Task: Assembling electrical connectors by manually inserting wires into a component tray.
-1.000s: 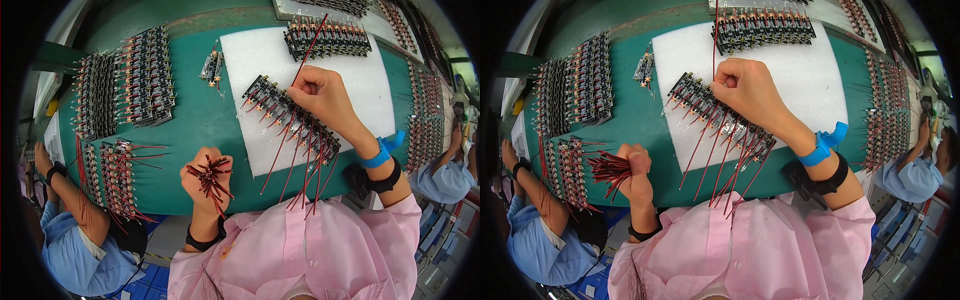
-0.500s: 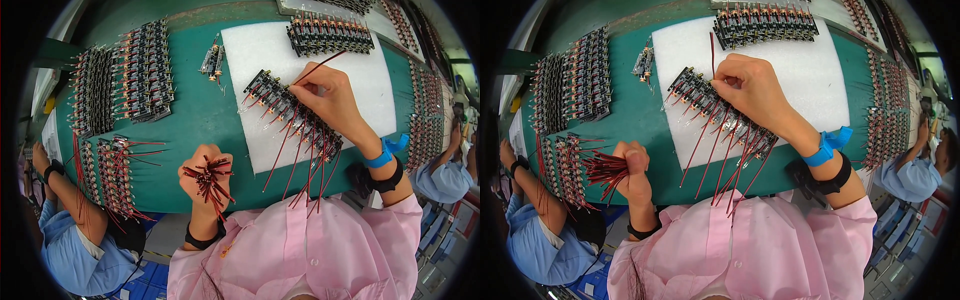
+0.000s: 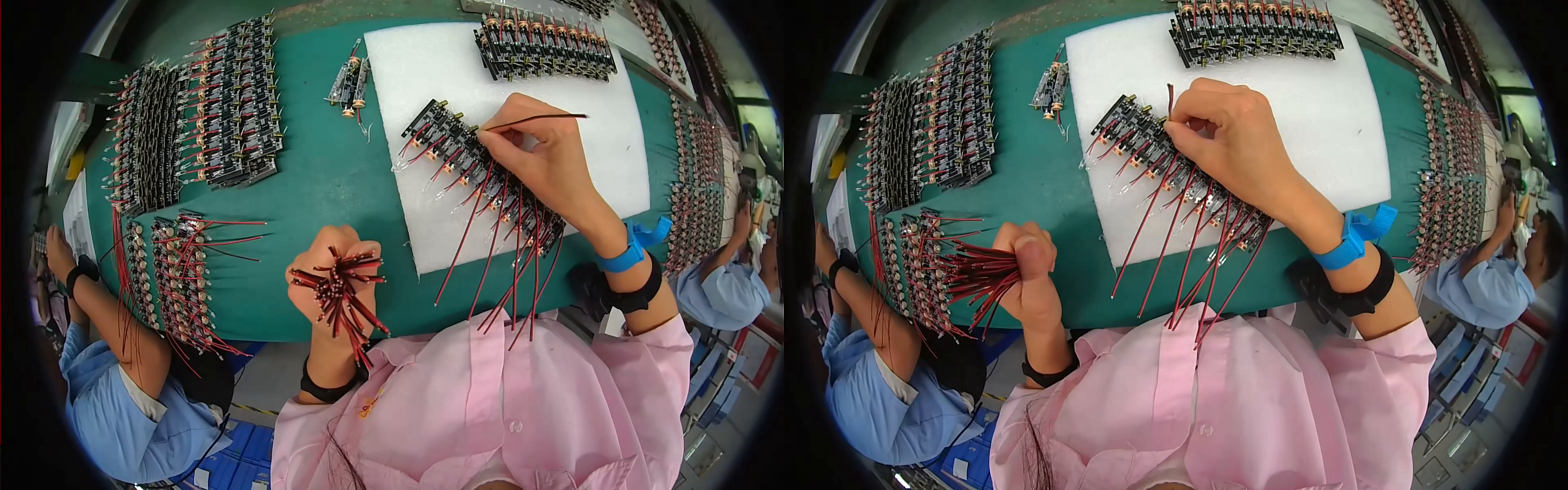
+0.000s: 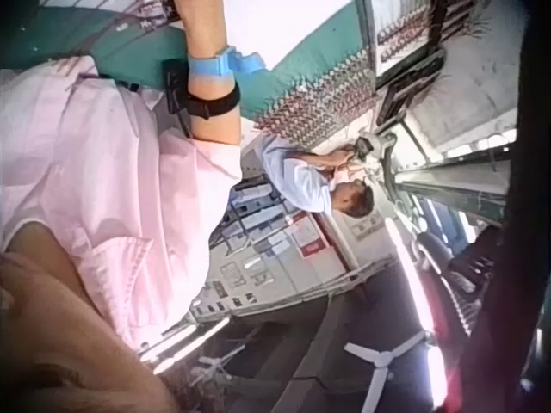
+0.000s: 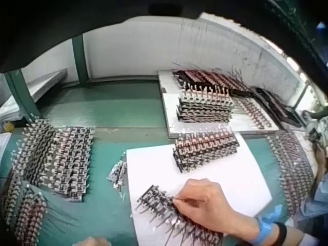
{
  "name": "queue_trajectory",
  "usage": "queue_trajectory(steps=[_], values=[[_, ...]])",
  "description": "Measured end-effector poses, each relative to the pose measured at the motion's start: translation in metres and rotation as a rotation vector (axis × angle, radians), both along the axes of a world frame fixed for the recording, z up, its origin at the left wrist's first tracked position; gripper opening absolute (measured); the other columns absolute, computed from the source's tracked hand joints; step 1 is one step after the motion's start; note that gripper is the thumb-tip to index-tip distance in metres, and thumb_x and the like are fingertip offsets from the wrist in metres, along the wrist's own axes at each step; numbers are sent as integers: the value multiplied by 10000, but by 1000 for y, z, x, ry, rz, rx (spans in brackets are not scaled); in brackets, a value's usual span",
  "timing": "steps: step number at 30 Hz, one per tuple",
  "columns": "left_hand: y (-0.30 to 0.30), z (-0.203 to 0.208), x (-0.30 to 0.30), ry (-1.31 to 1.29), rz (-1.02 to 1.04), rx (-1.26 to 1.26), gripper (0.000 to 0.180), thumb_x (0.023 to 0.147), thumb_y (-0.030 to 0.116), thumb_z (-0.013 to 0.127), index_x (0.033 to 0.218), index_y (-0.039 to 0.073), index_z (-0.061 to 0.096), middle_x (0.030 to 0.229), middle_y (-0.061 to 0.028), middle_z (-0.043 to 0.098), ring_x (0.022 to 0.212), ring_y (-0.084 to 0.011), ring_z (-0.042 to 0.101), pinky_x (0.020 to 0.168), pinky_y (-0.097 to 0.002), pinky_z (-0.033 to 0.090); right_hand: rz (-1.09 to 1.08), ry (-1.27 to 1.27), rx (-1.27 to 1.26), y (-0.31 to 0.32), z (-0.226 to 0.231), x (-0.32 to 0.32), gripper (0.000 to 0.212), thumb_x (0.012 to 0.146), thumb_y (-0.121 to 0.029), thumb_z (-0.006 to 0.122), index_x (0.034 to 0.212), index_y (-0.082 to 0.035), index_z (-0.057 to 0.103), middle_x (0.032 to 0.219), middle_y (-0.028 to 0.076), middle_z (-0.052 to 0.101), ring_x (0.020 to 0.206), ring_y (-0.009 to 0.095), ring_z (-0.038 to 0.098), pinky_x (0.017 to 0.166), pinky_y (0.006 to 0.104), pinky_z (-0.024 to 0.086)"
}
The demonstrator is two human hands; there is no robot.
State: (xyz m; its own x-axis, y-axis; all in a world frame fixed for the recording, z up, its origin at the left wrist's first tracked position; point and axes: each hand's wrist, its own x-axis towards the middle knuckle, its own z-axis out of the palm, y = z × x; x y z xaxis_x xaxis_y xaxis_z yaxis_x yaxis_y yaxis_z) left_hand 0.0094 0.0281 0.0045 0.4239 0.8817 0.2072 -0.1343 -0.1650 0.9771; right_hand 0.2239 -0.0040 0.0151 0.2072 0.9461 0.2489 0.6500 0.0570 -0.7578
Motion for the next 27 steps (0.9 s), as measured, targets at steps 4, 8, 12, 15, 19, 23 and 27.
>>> queue_trajectory(steps=[4,8,12,15,19,23,27], values=[[1,-18,-10,-115,40,-105,274,815,172,446,604,56,316,499,8,299,438,-64,255,396,-202,203,-3,-51,-4,2,2,0,67,629,-16,575,640,18,519,567,71,479,477,145,463,447,233,373],[-2,-25,-13,-249,165,-207,266,820,179,437,619,52,319,492,12,287,436,-57,250,389,-202,204,36,-77,-85,2,9,-4,40,658,12,562,679,37,539,624,43,498,533,107,439,482,220,352],[3,11,-3,5,153,-254,187,829,150,397,704,15,428,582,-6,319,492,-83,302,421,-201,261,78,-214,-51,-1,11,-1,46,652,18,552,690,35,534,633,68,504,534,149,463,488,240,367],[14,13,-5,-196,13,-446,221,856,199,355,748,21,429,634,-12,355,540,-80,341,439,-206,283,133,-372,54,-4,11,1,47,652,15,549,695,27,534,631,82,502,532,166,470,485,249,373],[27,7,-6,-530,-182,-723,239,872,217,328,800,18,440,693,-28,406,602,-106,419,482,-241,364,177,-495,69,-5,20,-2,37,660,12,539,697,10,538,637,95,504,533,195,478,504,273,384],[31,6,2,-746,-301,-884,250,875,212,314,865,7,457,798,-65,475,721,-165,496,599,-316,442,150,-358,22,1,37,2,36,662,-1,535,698,-2,541,619,99,500,533,212,480,512,291,386],[25,26,21,-707,-203,-882,275,876,212,302,937,-4,460,944,-106,503,864,-219,511,734,-376,446,265,-116,-65,13,64,-16,42,658,-27,541,690,-1,536,566,96,486,503,214,468,487,292,377]])
